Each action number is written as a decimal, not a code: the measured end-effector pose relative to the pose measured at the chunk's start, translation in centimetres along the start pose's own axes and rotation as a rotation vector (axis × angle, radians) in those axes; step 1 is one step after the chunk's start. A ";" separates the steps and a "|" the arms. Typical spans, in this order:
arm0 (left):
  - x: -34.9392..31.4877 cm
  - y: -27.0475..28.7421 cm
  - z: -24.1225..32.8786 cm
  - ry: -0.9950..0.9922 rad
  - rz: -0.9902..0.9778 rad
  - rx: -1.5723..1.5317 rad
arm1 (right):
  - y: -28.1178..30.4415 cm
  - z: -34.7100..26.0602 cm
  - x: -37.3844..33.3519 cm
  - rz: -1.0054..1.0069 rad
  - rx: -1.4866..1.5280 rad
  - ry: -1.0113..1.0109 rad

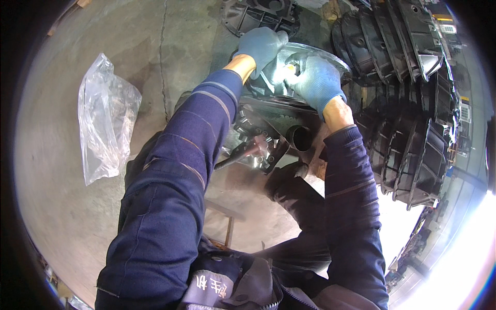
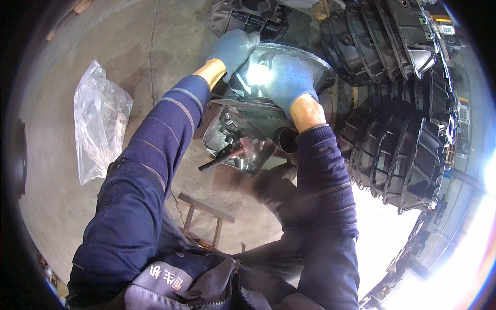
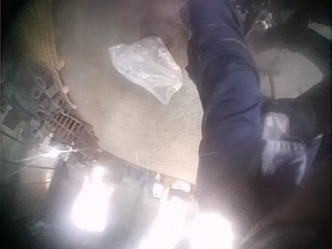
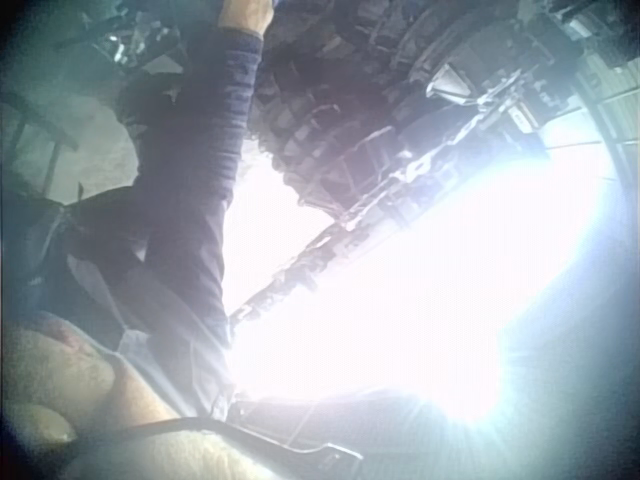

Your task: The person sits on the floor and assembles a large metal mechanical housing. They insert small metal components into the housing and use a hammer to tap them into place. The person repeats this process for several components before moving the assembled part aside.

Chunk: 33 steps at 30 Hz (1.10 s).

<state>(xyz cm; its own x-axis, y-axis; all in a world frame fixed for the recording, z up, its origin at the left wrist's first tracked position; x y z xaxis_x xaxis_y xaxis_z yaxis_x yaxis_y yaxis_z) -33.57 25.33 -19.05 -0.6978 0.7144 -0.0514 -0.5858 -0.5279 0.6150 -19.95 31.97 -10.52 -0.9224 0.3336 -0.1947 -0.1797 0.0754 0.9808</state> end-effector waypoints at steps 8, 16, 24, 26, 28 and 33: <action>0.4 -0.2 -0.2 0.036 -0.017 0.027 | -6.2 4.4 -8.8 0.496 0.452 -0.129; 2.4 -2.0 -2.4 -0.029 0.006 0.357 | -38.4 -6.4 -26.6 -0.212 1.593 -0.978; 2.5 -2.2 -3.9 -0.100 0.250 -0.255 | -38.0 -15.1 -23.2 -0.438 1.918 -1.145; 2.3 -1.9 -3.6 -0.112 0.236 -0.191 | -36.7 -15.4 -21.0 -0.347 2.030 -1.084; 2.2 -1.5 -2.7 -0.162 0.216 0.031 | -36.7 -15.7 -20.2 -0.269 2.235 -1.150; 1.7 -0.9 -1.5 -0.116 0.202 0.113 | -38.4 -12.9 -23.4 -0.025 2.510 -1.175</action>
<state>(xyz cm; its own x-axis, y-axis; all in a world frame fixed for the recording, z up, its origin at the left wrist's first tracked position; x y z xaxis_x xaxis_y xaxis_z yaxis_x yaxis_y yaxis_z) -34.83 26.29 -20.82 -0.7403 0.6509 0.1680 -0.3847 -0.6152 0.6881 4.09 9.17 -43.49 -0.4212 0.2908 -0.8591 0.9009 0.0248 -0.4333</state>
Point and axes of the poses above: each hand's wrist, its own x-axis towards the middle knuckle, its own y-axis out of the back of the hand, z = x × y, the point moved 5 cm from there along x, towards the middle knuckle, and after that the axes turned 4 degrees about -x, right-handed, at the moved point
